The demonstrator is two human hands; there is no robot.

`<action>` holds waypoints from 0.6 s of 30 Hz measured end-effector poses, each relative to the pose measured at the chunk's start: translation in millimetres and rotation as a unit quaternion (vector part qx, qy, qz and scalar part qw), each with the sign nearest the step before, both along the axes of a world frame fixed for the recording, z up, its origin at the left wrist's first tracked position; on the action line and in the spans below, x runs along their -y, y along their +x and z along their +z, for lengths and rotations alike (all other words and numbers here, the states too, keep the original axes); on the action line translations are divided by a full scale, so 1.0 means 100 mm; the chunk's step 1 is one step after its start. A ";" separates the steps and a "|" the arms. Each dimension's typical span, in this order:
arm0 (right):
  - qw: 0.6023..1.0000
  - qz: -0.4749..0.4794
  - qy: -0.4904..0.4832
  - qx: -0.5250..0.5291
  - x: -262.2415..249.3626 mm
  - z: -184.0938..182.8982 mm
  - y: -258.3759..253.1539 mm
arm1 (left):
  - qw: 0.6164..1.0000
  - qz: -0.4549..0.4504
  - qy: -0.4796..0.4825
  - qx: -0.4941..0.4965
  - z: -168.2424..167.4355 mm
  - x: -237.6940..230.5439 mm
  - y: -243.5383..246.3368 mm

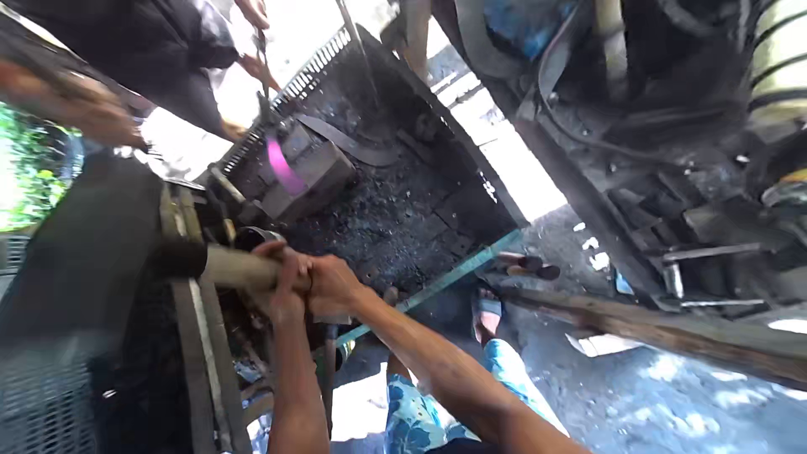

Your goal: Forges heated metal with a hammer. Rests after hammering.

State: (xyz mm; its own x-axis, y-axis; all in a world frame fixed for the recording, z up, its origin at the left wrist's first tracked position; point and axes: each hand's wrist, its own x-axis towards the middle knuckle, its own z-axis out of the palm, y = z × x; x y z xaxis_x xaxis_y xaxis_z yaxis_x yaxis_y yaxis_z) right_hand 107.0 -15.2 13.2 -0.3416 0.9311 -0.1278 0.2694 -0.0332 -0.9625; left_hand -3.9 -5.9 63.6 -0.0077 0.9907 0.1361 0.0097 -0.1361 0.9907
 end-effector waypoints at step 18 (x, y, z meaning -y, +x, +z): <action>0.996 -0.046 -0.081 0.006 -0.02 -0.53 -0.11 | 0.993 0.043 -0.066 -0.088 -0.58 -0.17 -0.01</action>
